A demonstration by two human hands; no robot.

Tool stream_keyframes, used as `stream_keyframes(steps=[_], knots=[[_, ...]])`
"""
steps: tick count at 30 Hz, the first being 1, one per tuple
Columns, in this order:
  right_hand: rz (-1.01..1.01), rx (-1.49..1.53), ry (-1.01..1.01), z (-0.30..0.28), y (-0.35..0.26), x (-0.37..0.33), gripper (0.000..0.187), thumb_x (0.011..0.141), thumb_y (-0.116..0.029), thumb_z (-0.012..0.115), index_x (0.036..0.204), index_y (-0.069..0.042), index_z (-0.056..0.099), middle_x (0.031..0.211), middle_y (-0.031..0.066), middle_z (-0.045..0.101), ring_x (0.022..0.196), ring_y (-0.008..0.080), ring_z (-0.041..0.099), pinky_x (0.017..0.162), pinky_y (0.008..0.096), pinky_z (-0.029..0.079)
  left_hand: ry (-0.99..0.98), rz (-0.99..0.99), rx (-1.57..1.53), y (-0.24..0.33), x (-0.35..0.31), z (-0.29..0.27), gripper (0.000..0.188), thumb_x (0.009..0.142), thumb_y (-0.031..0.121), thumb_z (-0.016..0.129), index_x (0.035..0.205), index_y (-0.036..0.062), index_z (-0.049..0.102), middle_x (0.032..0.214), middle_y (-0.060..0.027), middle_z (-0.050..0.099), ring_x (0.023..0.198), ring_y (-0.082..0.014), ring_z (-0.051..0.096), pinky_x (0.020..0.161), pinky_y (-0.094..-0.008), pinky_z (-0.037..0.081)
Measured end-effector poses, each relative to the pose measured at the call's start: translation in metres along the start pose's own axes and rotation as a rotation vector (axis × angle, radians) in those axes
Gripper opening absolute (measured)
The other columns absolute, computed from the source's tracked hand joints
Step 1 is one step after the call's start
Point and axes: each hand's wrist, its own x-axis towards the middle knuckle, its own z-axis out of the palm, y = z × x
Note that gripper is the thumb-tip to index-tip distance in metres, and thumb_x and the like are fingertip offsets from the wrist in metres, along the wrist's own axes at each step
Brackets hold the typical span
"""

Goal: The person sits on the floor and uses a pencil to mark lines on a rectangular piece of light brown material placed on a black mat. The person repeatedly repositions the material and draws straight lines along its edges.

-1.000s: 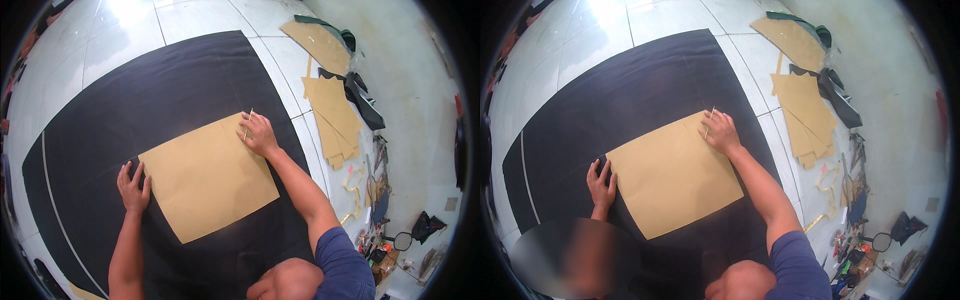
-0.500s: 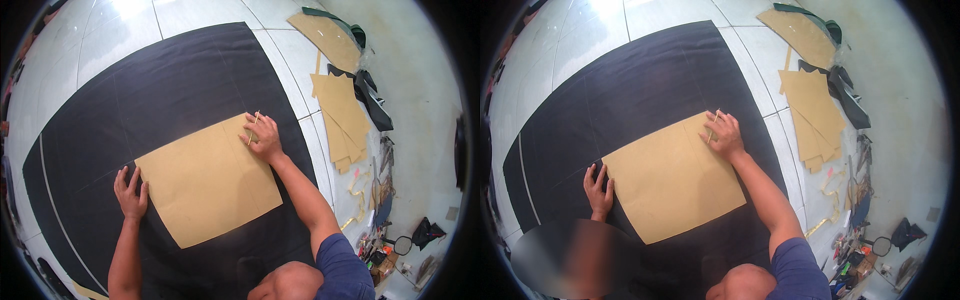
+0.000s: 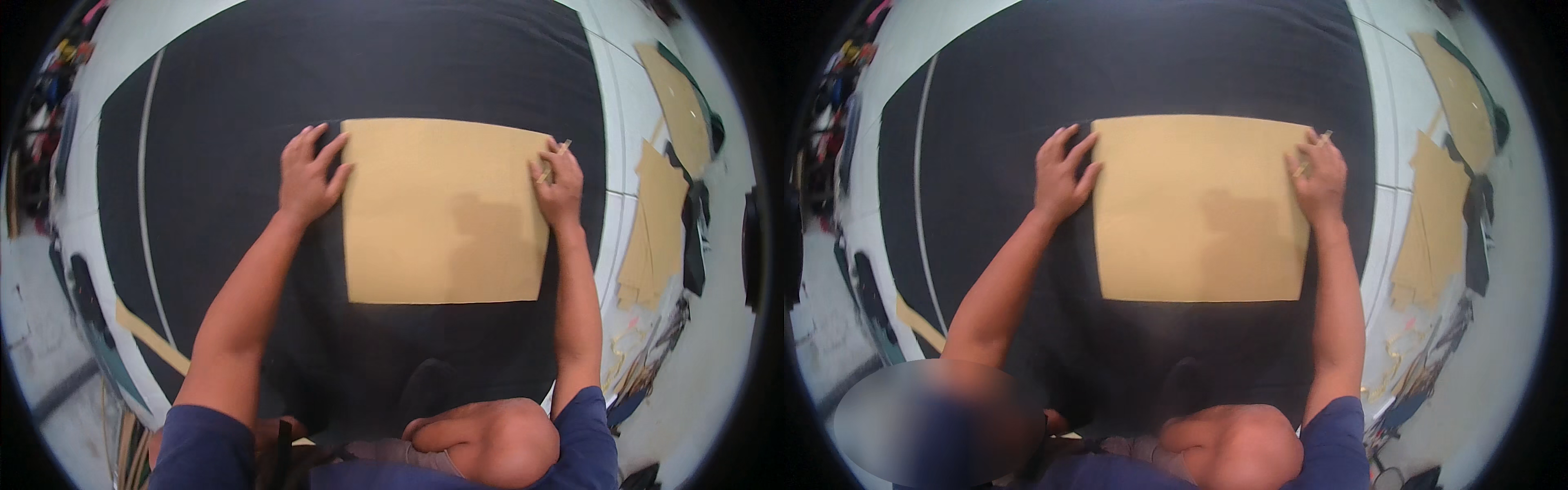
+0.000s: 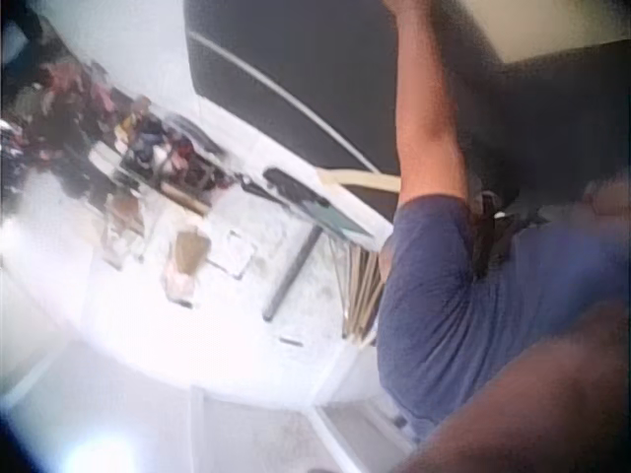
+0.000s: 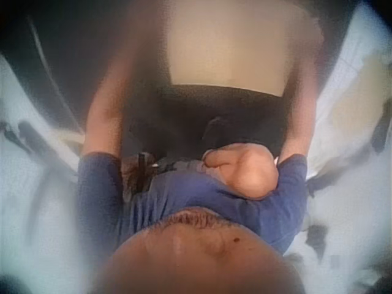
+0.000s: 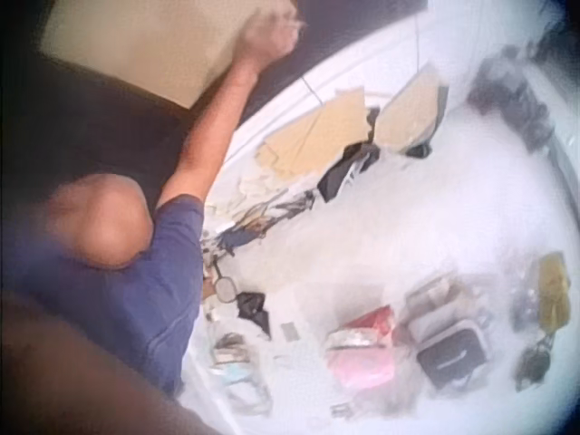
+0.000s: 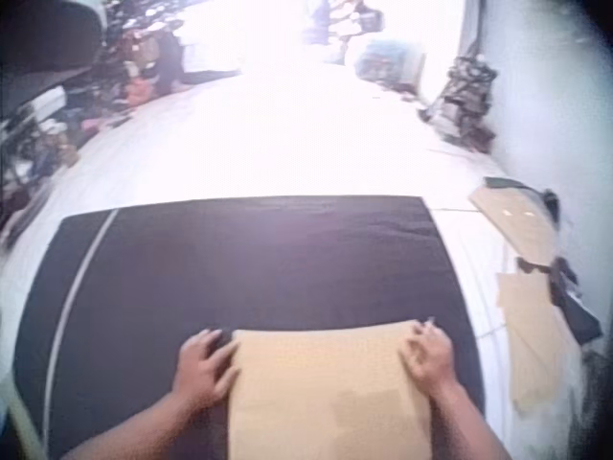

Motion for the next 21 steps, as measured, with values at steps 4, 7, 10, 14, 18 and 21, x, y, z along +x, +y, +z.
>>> stream_keyframes(steps=[4,7,10,14,18,21], knots=[[0.035,-0.014,-0.053,0.0,-0.008,0.004,0.031,0.098,-0.03,0.072,0.118,-0.006,0.069,0.149,0.0135,0.063,0.139,0.0367,0.054,0.117,0.0492,0.04,0.008,-0.026,-0.008,-0.003,-0.006,0.001,0.049,0.096,0.041,0.071,0.14,0.0218,0.065,0.151,-0.0171,0.053,0.145,-0.0394,0.043,0.122,-0.0564,0.031],[0.05,0.011,-0.066,0.003,-0.012,0.005,0.031,0.099,-0.029,0.072,0.119,-0.005,0.069,0.149,0.0137,0.062,0.139,0.0362,0.054,0.117,0.0481,0.041,0.023,-0.028,-0.06,-0.004,-0.005,-0.001,0.049,0.097,0.04,0.071,0.14,0.0183,0.066,0.15,-0.0183,0.054,0.145,-0.0402,0.044,0.122,-0.0571,0.032],[0.083,0.013,-0.097,0.002,-0.007,0.004,0.031,0.1,-0.029,0.071,0.119,-0.004,0.069,0.149,0.0136,0.062,0.139,0.0346,0.055,0.117,0.0466,0.043,0.057,-0.08,-0.002,0.011,-0.002,-0.004,0.045,0.096,0.037,0.073,0.136,0.0164,0.068,0.149,-0.0185,0.056,0.143,-0.0396,0.047,0.12,-0.0551,0.036],[0.059,-0.031,-0.107,0.001,0.002,0.005,0.032,0.101,-0.032,0.069,0.118,-0.005,0.069,0.149,0.0132,0.062,0.139,0.0337,0.056,0.116,0.046,0.043,0.047,-0.041,-0.23,0.031,-0.004,-0.025,0.044,0.092,0.031,0.077,0.131,0.0143,0.07,0.15,-0.0179,0.056,0.14,-0.0402,0.051,0.118,-0.0498,0.042],[0.104,0.0,-0.138,0.0,0.0,0.006,0.033,0.101,-0.033,0.069,0.118,-0.004,0.069,0.15,0.0132,0.061,0.138,0.034,0.056,0.116,0.0454,0.043,-0.067,0.113,-0.155,0.071,-0.062,-0.038,0.047,0.088,0.032,0.079,0.129,0.0114,0.071,0.148,-0.0194,0.057,0.143,-0.0403,0.049,0.12,-0.0497,0.04],[0.112,-0.017,-0.153,-0.001,-0.004,0.011,0.034,0.101,-0.033,0.07,0.117,-0.004,0.069,0.151,0.0133,0.061,0.138,0.0345,0.056,0.115,0.0454,0.044,-0.159,0.11,-0.107,0.108,-0.1,-0.041,0.05,0.089,0.035,0.079,0.129,0.0073,0.068,0.147,-0.021,0.057,0.142,-0.041,0.05,0.118,-0.0515,0.042]])
